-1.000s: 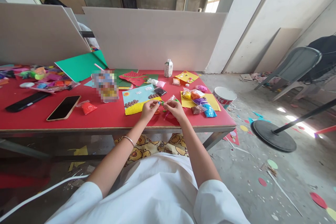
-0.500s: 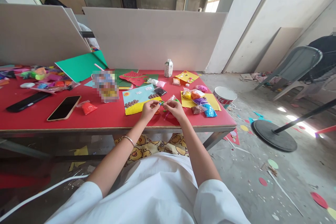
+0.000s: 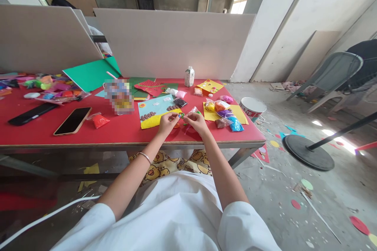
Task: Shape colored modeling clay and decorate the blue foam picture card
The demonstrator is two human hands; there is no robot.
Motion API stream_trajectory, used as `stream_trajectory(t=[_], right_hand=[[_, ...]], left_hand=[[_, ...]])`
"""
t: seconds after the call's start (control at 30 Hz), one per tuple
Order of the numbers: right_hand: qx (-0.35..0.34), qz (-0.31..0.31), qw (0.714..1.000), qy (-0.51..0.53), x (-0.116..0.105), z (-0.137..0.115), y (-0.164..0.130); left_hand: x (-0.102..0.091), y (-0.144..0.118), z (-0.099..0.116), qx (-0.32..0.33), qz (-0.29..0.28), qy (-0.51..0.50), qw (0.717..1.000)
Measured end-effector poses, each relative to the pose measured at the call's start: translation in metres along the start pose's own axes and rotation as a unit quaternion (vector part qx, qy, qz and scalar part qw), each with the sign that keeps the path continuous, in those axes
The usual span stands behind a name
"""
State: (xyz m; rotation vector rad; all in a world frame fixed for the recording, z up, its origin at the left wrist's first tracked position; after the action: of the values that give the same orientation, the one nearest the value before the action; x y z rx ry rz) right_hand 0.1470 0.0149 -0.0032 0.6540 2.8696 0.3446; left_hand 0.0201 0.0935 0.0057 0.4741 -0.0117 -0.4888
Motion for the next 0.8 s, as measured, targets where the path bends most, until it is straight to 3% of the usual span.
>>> stream_trajectory(t=[0.63, 0.73, 0.8], right_hand=[[0.004, 0.001, 1.0, 0.0, -0.001, 0.003, 0.0], [0.005, -0.002, 1.0, 0.004, 0.0, 0.004, 0.0], [0.005, -0.001, 1.0, 0.01, 0.0, 0.004, 0.0]], left_hand=[[0.007, -0.003, 0.006, 0.01, -0.031, 0.03, 0.999], [0.005, -0.004, 0.017, 0.054, -0.015, 0.09, 0.994], [-0.005, -0.003, 0.032, 0.107, 0.019, 0.191, 0.976]])
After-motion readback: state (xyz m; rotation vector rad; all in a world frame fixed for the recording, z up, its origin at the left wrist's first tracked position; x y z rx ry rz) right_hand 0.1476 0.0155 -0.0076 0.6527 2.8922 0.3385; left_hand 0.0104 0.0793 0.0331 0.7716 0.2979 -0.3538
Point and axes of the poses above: each hand's wrist, its own y-axis towards the middle knuckle, its own x-axis out of the palm, z = x × y, the point moved 10 cm from there along y, towards the middle knuckle, and after that the axes turned 3 degrees about -y, right-handed, at the moved point
